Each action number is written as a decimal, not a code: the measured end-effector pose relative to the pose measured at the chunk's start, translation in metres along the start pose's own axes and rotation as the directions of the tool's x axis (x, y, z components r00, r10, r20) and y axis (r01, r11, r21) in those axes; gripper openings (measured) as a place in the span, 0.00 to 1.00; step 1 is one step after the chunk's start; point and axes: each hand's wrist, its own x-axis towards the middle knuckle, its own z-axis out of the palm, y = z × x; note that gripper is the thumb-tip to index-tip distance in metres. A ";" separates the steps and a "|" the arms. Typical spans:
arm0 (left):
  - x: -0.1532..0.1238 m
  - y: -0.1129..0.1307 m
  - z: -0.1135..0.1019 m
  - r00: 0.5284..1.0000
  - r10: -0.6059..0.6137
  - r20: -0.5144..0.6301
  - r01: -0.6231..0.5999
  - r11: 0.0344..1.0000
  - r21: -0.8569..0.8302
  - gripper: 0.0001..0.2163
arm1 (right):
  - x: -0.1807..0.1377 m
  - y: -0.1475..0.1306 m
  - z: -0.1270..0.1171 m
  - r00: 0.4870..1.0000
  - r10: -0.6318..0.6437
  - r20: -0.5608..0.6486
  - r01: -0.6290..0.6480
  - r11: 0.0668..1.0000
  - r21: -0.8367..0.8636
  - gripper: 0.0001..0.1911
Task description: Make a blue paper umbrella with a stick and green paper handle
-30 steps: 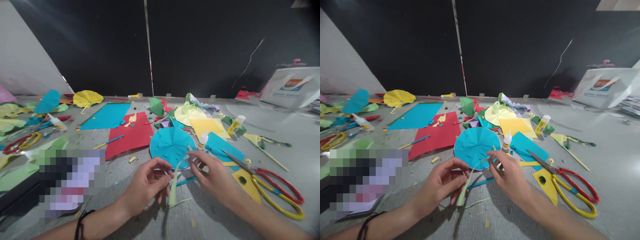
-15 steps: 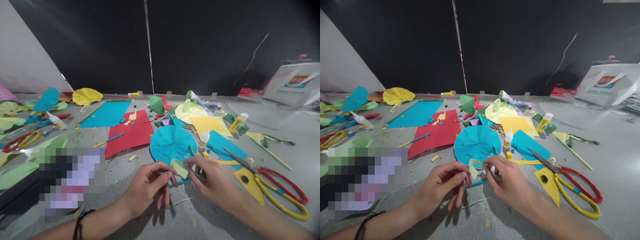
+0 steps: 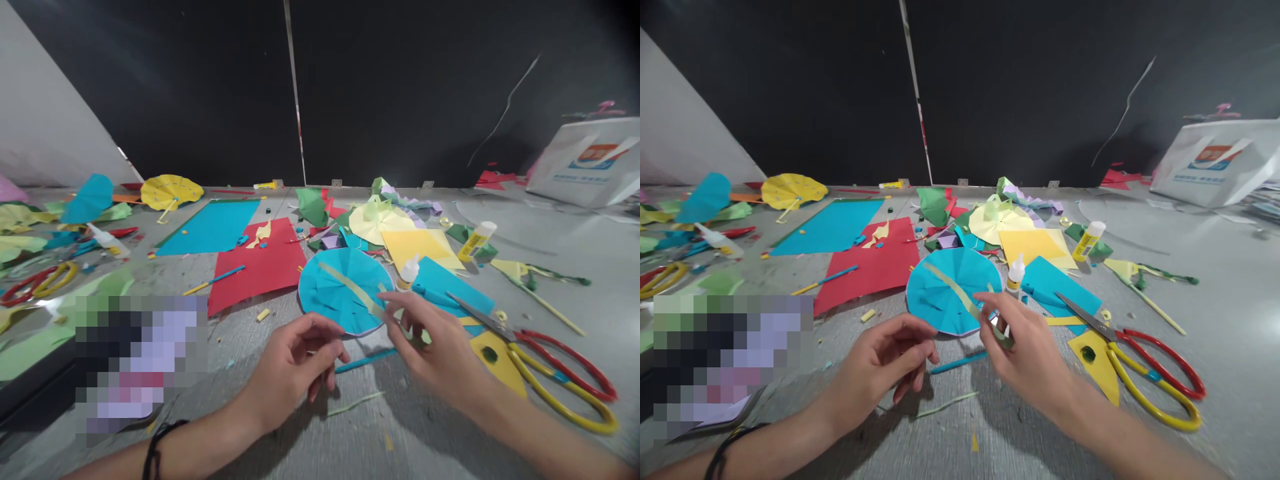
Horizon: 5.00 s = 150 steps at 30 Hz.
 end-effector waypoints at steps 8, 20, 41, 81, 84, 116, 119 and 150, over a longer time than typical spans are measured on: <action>0.002 -0.006 -0.002 0.999 0.043 -0.030 -0.037 0.981 0.189 0.10 | 0.003 0.005 0.003 0.984 0.061 -0.165 -0.060 0.998 0.008 0.13; 0.004 -0.005 -0.004 0.997 0.052 -0.050 -0.039 0.973 0.227 0.13 | 0.003 0.004 -0.003 0.938 0.057 -0.342 -0.034 0.997 0.072 0.13; 0.000 -0.008 -0.004 0.993 0.091 -0.077 -0.069 0.965 0.254 0.11 | 0.005 -0.002 -0.009 0.941 -0.006 -0.337 0.058 0.988 0.145 0.13; 0.006 -0.001 -0.002 0.992 0.008 -0.124 0.004 0.995 0.095 0.14 | -0.011 -0.020 -0.016 0.921 -0.343 0.187 0.322 0.938 0.131 0.21; 0.006 -0.001 -0.003 0.995 -0.032 -0.095 0.038 0.998 0.057 0.15 | -0.012 -0.021 -0.016 0.931 -0.316 0.182 0.295 0.946 0.132 0.18; -0.016 -0.007 0.009 0.927 -0.149 0.343 0.242 0.939 -0.244 0.26 | -0.019 -0.033 -0.001 0.908 -0.412 0.082 0.374 0.882 0.287 0.07; -0.017 -0.007 0.009 0.935 -0.162 0.314 0.236 0.948 -0.212 0.24 | -0.017 -0.037 -0.005 0.904 -0.421 0.079 0.377 0.869 0.320 0.10; 0.003 -0.008 0.002 0.996 -0.054 0.075 0.063 0.989 -0.135 0.18 | -0.015 -0.024 -0.001 0.947 -0.322 -0.007 0.315 0.921 0.230 0.09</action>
